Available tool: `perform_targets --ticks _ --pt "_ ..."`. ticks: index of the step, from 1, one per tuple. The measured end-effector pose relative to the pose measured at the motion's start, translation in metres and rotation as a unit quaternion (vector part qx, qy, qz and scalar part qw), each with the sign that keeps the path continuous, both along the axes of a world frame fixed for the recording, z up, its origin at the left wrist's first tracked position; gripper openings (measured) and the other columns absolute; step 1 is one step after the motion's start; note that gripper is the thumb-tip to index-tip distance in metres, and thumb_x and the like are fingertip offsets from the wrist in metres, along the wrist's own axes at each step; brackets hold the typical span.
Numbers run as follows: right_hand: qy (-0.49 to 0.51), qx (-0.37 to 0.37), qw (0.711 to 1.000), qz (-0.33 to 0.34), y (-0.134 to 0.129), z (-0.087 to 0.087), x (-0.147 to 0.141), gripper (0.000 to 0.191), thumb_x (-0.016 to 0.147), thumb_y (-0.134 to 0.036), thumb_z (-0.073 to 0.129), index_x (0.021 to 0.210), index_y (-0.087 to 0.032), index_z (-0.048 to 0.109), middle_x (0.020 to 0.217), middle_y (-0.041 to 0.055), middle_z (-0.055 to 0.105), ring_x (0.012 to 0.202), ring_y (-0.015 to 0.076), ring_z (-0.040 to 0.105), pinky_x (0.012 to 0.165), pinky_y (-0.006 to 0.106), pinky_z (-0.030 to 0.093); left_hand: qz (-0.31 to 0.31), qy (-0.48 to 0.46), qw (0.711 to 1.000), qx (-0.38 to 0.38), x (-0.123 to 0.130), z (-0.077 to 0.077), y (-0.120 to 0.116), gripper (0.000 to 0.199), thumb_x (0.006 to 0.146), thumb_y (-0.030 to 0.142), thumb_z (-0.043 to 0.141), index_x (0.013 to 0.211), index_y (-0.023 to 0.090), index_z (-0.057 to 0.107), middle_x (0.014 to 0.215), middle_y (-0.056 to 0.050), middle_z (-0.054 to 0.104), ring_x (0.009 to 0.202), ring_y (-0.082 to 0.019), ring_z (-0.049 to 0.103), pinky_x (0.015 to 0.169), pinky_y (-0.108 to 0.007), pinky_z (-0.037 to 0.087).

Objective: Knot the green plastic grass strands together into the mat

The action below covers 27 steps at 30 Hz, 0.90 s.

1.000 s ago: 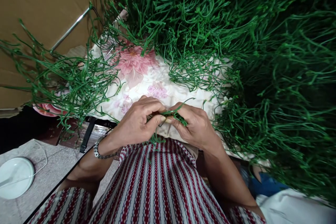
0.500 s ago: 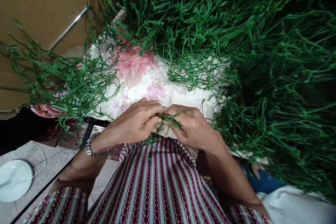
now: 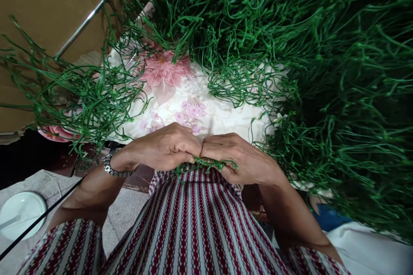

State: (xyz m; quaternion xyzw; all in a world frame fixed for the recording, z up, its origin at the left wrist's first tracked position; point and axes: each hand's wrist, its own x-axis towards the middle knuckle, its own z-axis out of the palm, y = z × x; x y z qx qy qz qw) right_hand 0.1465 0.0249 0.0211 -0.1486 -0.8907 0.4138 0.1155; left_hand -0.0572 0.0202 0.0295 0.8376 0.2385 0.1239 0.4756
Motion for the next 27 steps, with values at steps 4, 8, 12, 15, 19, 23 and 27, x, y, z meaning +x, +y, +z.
perform_targets --ticks 4,8,12,15,19,23,27 --pt "-0.002 0.012 1.0 0.014 0.0 -0.001 -0.002 0.033 0.057 -0.004 0.034 0.08 -0.018 0.052 0.073 0.0023 0.058 0.072 0.0141 0.052 0.07 0.026 0.045 -0.031 0.015 0.999 -0.026 0.001 0.0 0.004 0.03 0.077 0.01 0.043 0.049 0.019 0.038 0.051 0.0 0.047 0.053 -0.012 0.046 0.06 -0.028 0.04" --pt "0.003 0.016 1.0 0.027 -0.002 -0.001 -0.003 0.031 0.058 -0.003 0.035 0.079 -0.019 0.051 0.074 0.0019 0.059 0.074 0.014 0.053 0.073 0.026 0.045 -0.049 0.012 0.998 -0.024 0.0 0.001 0.004 0.031 0.075 0.007 0.043 0.047 0.019 0.037 0.051 0.001 0.047 0.052 -0.012 0.046 0.059 -0.027 0.04" --pt "-0.003 0.024 1.0 -0.004 0.002 0.005 0.008 0.026 0.066 -0.001 0.038 0.077 -0.02 0.051 0.069 -0.0006 0.055 0.069 0.0123 0.052 0.067 0.025 0.044 -0.045 0.003 0.998 -0.035 -0.007 0.005 0.007 0.028 0.074 0.005 0.042 0.051 0.02 0.048 0.052 0.0 0.052 0.053 -0.012 0.048 0.059 -0.026 0.041" --pt "0.013 0.031 0.993 -0.109 0.008 0.009 0.015 0.011 0.079 -0.009 0.045 0.082 -0.019 0.051 0.074 0.0019 0.055 0.071 0.0124 0.052 0.065 0.025 0.043 0.066 -0.018 0.996 -0.063 -0.008 0.006 0.012 0.019 0.078 0.015 0.048 0.062 0.019 0.058 0.057 -0.001 0.056 0.052 -0.011 0.048 0.052 -0.023 0.039" --pt "0.088 -0.02 0.963 -0.254 0.008 0.005 0.005 0.007 0.087 -0.02 0.044 0.086 -0.016 0.05 0.078 0.0031 0.054 0.071 0.0111 0.051 0.064 0.024 0.042 0.242 -0.091 0.959 -0.114 0.008 0.0 0.014 0.02 0.077 0.022 0.055 0.058 0.015 0.053 0.05 0.003 0.043 0.045 -0.007 0.037 0.042 -0.019 0.03" --pt "0.128 -0.077 0.913 -0.381 -0.001 -0.004 -0.015 0.008 0.088 -0.024 0.044 0.087 -0.018 0.048 0.066 -0.0031 0.046 0.056 0.0069 0.043 0.054 0.019 0.038 0.381 -0.184 0.896 -0.133 0.03 -0.009 0.008 0.021 0.075 0.024 0.06 0.059 0.014 0.051 0.053 0.004 0.041 0.049 -0.006 0.036 0.045 -0.018 0.03" --pt "0.182 -0.074 0.868 -0.457 -0.007 -0.008 -0.025 0.018 0.084 -0.026 0.052 0.099 -0.019 0.046 0.083 -0.0004 0.051 0.071 0.0085 0.05 0.064 0.02 0.043 0.45 -0.246 0.844 -0.155 0.043 -0.016 0.004 0.016 0.073 0.026 0.062 0.063 0.015 0.055 0.059 0.002 0.049 0.053 -0.006 0.041 0.049 -0.018 0.034"
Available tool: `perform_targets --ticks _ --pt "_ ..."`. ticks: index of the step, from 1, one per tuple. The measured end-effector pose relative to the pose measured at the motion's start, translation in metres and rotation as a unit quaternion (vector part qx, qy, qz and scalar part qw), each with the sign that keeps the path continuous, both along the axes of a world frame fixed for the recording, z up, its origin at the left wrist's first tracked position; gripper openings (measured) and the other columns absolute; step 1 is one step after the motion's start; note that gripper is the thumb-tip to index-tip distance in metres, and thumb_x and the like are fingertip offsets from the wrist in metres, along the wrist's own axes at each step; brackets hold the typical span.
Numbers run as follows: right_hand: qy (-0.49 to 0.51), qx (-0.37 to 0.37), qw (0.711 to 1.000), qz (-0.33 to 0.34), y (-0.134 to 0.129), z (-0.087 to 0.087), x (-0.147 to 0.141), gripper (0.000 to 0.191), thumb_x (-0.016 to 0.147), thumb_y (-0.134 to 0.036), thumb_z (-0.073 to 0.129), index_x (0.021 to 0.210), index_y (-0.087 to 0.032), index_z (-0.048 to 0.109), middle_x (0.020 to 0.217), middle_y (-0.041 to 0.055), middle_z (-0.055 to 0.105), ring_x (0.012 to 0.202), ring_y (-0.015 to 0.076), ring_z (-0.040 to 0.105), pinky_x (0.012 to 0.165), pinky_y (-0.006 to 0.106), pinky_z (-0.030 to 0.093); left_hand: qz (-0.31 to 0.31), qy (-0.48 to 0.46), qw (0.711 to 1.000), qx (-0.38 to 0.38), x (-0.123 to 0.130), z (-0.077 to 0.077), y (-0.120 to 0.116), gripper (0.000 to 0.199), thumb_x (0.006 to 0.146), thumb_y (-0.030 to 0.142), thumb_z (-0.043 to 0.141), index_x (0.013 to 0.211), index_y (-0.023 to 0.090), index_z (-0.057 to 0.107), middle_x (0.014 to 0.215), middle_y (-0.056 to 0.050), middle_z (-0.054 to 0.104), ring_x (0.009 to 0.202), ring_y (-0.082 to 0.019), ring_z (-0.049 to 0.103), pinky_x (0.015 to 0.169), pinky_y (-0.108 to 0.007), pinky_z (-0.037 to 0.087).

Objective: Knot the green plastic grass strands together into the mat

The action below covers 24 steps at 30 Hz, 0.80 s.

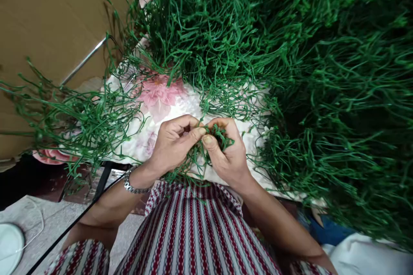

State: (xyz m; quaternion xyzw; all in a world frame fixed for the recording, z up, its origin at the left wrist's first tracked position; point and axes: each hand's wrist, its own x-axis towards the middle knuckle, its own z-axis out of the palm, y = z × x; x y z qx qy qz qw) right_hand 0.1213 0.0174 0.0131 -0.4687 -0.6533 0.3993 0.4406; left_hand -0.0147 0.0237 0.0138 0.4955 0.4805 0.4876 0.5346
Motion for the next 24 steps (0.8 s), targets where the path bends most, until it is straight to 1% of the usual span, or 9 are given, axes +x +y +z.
perform_targets --ticks 2,5,9,12,15,17,20,22,24 --pt "0.015 -0.007 1.0 -0.005 -0.001 0.0 0.001 0.022 0.082 -0.025 0.054 0.102 -0.02 0.046 0.087 0.0002 0.054 0.077 0.0095 0.053 0.069 0.021 0.044 0.001 -0.026 0.999 -0.021 0.002 -0.001 -0.001 0.016 0.071 0.029 0.064 0.065 0.015 0.059 0.06 0.001 0.052 0.055 -0.008 0.044 0.051 -0.019 0.037" --pt "0.013 -0.021 0.999 0.025 0.001 0.001 0.008 0.016 0.083 -0.024 0.054 0.098 -0.02 0.05 0.083 -0.0002 0.057 0.074 0.0095 0.054 0.066 0.021 0.044 -0.015 -0.02 0.998 -0.054 0.001 0.001 -0.001 0.02 0.069 0.032 0.065 0.062 0.015 0.058 0.057 0.0 0.051 0.053 -0.009 0.045 0.048 -0.02 0.038" --pt "-0.06 -0.014 0.996 0.06 0.004 0.007 0.019 0.008 0.084 -0.022 0.05 0.09 -0.018 0.053 0.078 0.0005 0.056 0.07 0.0107 0.053 0.062 0.022 0.043 -0.117 0.094 0.988 -0.018 -0.003 0.011 0.007 0.02 0.075 0.026 0.056 0.059 0.013 0.054 0.052 0.003 0.042 0.049 -0.006 0.037 0.046 -0.018 0.032" --pt "-0.194 0.033 0.978 0.068 0.007 0.011 0.026 0.009 0.081 -0.014 0.047 0.088 -0.016 0.052 0.08 0.004 0.055 0.076 0.0147 0.053 0.068 0.026 0.042 -0.197 0.252 0.944 0.078 -0.004 0.017 0.016 0.019 0.079 0.015 0.044 0.061 0.014 0.052 0.053 0.004 0.039 0.051 -0.007 0.036 0.05 -0.02 0.029" --pt "-0.283 0.069 0.95 0.114 0.009 0.014 0.034 0.012 0.073 -0.005 0.043 0.078 -0.015 0.049 0.076 0.0043 0.051 0.074 0.0151 0.051 0.066 0.026 0.04 -0.26 0.346 0.887 0.158 -0.005 0.019 0.023 0.019 0.075 0.007 0.039 0.058 0.015 0.044 0.054 0.004 0.034 0.052 -0.007 0.034 0.053 -0.022 0.027" --pt "-0.306 0.072 0.931 0.183 0.012 0.017 0.041 0.015 0.067 -0.003 0.041 0.071 -0.017 0.046 0.07 0.0016 0.046 0.066 0.0126 0.046 0.06 0.024 0.037 -0.337 0.361 0.849 0.188 -0.007 0.02 0.027 0.019 0.071 0.004 0.038 0.056 0.015 0.04 0.052 0.004 0.032 0.052 -0.008 0.032 0.053 -0.024 0.025" --pt "-0.3 0.077 0.9 0.306 0.014 0.022 0.05 0.021 0.059 -0.001 0.038 0.069 -0.017 0.046 0.068 -0.0002 0.044 0.063 0.0104 0.044 0.056 0.022 0.034 -0.462 0.334 0.795 0.208 -0.011 0.026 0.03 0.018 0.067 0.002 0.037 0.055 0.016 0.036 0.052 0.004 0.034 0.053 -0.009 0.034 0.055 -0.025 0.026" --pt "-0.292 0.081 0.881 0.363 0.013 0.027 0.053 0.024 0.057 -0.001 0.036 0.071 -0.017 0.048 0.069 -0.0002 0.045 0.064 0.0101 0.045 0.057 0.022 0.035 -0.513 0.316 0.771 0.205 -0.011 0.03 0.031 0.018 0.063 0.001 0.036 0.055 0.017 0.032 0.053 0.003 0.036 0.054 -0.01 0.034 0.056 -0.026 0.027" --pt "-0.304 0.086 0.865 0.39 0.01 0.03 0.053 0.027 0.058 -0.001 0.036 0.073 -0.016 0.051 0.068 0.0 0.046 0.063 0.0102 0.046 0.056 0.022 0.035 -0.547 0.305 0.755 0.196 -0.01 0.034 0.03 0.018 0.059 0.001 0.036 0.055 0.017 0.028 0.052 0.003 0.035 0.054 -0.01 0.032 0.056 -0.027 0.026"
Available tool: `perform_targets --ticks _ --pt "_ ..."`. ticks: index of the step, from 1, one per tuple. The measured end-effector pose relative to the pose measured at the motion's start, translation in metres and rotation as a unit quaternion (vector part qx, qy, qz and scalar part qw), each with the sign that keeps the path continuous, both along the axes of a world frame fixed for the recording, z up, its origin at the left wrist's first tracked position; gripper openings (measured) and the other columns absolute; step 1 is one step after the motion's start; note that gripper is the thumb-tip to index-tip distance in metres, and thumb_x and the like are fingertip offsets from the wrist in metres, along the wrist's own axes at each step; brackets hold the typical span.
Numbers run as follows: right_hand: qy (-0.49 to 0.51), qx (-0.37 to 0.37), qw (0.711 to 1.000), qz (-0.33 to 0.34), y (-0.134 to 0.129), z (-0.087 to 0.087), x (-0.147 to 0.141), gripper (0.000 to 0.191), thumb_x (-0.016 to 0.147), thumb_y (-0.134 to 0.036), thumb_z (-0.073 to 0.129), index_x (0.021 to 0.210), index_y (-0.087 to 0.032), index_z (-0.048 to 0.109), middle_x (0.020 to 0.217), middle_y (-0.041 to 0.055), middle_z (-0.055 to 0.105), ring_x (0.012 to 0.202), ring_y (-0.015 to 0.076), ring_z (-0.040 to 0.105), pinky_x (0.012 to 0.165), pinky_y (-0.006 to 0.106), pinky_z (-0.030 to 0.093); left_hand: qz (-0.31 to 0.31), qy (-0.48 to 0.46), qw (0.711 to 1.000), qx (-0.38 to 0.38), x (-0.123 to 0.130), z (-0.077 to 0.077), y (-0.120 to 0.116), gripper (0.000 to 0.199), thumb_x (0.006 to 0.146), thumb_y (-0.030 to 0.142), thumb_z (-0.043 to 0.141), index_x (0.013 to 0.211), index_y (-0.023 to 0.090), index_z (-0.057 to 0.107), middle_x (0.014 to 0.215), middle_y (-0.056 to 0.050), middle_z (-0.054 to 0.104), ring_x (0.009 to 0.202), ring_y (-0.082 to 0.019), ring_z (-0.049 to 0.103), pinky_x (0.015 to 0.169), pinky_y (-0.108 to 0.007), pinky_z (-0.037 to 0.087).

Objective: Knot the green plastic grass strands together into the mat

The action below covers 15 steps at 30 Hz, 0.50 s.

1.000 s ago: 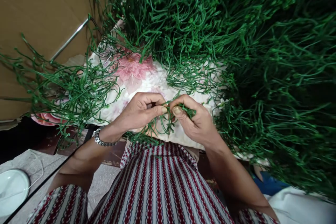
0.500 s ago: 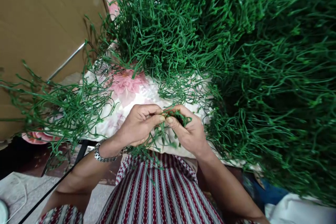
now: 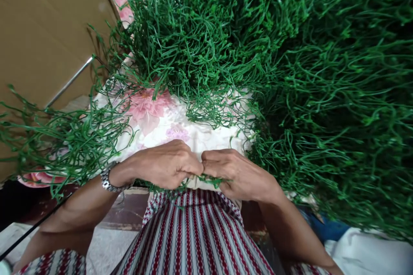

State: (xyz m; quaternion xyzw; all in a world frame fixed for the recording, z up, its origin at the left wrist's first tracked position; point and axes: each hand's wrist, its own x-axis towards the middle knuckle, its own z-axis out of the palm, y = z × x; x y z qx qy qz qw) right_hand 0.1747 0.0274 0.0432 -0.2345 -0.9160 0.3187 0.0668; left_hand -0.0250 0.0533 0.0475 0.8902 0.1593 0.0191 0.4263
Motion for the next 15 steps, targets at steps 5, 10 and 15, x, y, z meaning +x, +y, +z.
perform_targets --ticks 5,10,15 --pt "-0.048 0.022 0.998 0.038 -0.01 0.004 0.003 0.022 0.064 0.001 0.04 0.071 -0.017 0.051 0.07 0.0003 0.051 0.061 0.0099 0.046 0.054 0.023 0.036 -0.076 -0.001 0.996 -0.051 0.003 -0.002 -0.008 0.019 0.053 0.0 0.037 0.053 0.017 0.027 0.049 0.004 0.03 0.049 -0.01 0.028 0.052 -0.027 0.023" --pt "0.083 0.014 0.986 -0.141 0.0 0.003 0.018 0.016 0.077 -0.004 0.043 0.08 -0.017 0.052 0.077 0.0029 0.053 0.07 0.011 0.051 0.061 0.023 0.041 0.115 -0.096 0.965 -0.215 0.012 -0.004 -0.001 0.016 0.075 0.009 0.043 0.061 0.015 0.048 0.055 0.004 0.041 0.051 -0.007 0.037 0.05 -0.021 0.027" --pt "0.263 -0.081 0.895 -0.35 0.008 -0.008 0.012 0.01 0.088 -0.02 0.041 0.088 -0.019 0.051 0.071 -0.0005 0.054 0.061 0.0095 0.054 0.059 0.024 0.044 0.391 -0.25 0.831 -0.306 0.03 -0.011 0.01 0.019 0.074 0.028 0.06 0.064 0.013 0.053 0.054 0.005 0.039 0.047 -0.004 0.032 0.044 -0.018 0.023"
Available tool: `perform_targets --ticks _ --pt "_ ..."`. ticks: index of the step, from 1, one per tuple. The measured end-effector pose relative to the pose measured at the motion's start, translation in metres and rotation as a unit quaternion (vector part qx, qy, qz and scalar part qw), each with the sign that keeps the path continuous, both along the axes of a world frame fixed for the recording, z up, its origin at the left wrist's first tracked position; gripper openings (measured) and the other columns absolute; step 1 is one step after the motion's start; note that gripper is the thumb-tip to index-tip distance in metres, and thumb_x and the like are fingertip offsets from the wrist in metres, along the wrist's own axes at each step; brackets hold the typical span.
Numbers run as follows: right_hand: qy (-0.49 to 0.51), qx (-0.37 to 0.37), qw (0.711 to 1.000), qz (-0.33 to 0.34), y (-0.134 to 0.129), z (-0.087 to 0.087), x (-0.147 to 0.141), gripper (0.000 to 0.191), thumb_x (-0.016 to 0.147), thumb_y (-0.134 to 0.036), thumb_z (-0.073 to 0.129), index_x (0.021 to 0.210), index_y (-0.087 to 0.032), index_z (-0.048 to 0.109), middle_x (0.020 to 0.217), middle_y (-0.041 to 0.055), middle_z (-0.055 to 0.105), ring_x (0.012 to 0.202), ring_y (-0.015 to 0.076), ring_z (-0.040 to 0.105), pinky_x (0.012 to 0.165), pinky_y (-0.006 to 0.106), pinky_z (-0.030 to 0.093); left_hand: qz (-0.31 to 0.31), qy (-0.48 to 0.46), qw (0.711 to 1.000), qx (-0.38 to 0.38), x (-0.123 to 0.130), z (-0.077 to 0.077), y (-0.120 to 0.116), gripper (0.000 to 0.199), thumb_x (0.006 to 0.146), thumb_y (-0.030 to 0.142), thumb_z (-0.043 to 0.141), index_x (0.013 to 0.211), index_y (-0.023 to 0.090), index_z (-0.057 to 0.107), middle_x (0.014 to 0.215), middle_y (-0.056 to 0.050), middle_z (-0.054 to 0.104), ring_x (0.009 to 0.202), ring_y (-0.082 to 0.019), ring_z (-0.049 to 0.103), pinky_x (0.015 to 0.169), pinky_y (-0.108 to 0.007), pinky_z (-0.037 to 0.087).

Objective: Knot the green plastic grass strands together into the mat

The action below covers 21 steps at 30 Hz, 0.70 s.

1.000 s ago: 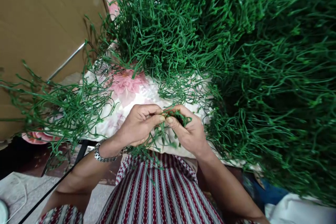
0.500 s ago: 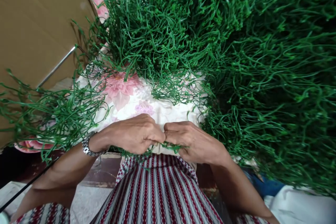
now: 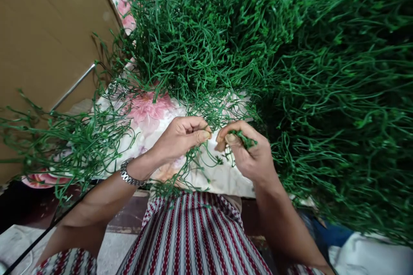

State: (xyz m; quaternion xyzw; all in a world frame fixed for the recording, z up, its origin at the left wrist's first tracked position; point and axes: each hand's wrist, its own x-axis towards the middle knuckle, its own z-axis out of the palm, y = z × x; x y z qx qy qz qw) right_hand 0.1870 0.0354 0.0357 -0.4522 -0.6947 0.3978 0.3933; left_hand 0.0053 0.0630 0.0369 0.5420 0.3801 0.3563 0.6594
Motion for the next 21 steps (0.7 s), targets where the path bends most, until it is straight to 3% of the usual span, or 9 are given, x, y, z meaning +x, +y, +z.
perform_targets --ticks 3,7,13,21 --pt "0.018 -0.052 0.998 -0.03 -0.002 -0.006 -0.011 0.013 0.088 -0.026 0.043 0.096 -0.02 0.051 0.071 -0.0019 0.054 0.053 0.0072 0.05 0.052 0.022 0.041 0.029 -0.015 0.999 -0.029 0.005 -0.006 -0.002 0.022 0.073 0.033 0.062 0.066 0.014 0.053 0.053 0.006 0.038 0.045 -0.004 0.031 0.041 -0.018 0.022" --pt "-0.017 -0.026 0.999 -0.021 -0.003 -0.008 -0.02 0.021 0.082 -0.028 0.055 0.101 -0.02 0.053 0.088 0.0012 0.058 0.077 0.0108 0.055 0.068 0.023 0.044 0.052 -0.006 0.999 0.012 0.005 -0.007 -0.008 0.018 0.075 0.029 0.061 0.069 0.014 0.054 0.057 0.004 0.044 0.049 -0.004 0.038 0.044 -0.017 0.03" --pt "-0.041 0.021 0.999 -0.027 -0.007 -0.013 -0.021 0.011 0.08 -0.025 0.059 0.087 -0.018 0.055 0.077 -0.0006 0.055 0.071 0.0102 0.052 0.066 0.024 0.041 0.083 0.046 0.994 0.045 0.007 -0.006 -0.015 0.013 0.077 0.024 0.056 0.071 0.016 0.049 0.061 0.005 0.043 0.051 -0.005 0.038 0.047 -0.017 0.033" --pt "-0.031 0.006 0.999 0.014 -0.007 -0.011 -0.014 0.008 0.083 -0.025 0.054 0.083 -0.018 0.05 0.077 -0.001 0.053 0.071 0.0093 0.051 0.065 0.022 0.04 0.037 -0.015 0.999 0.001 0.009 -0.013 -0.017 0.015 0.08 0.029 0.054 0.078 0.017 0.046 0.066 0.004 0.04 0.055 -0.005 0.037 0.049 -0.016 0.032"
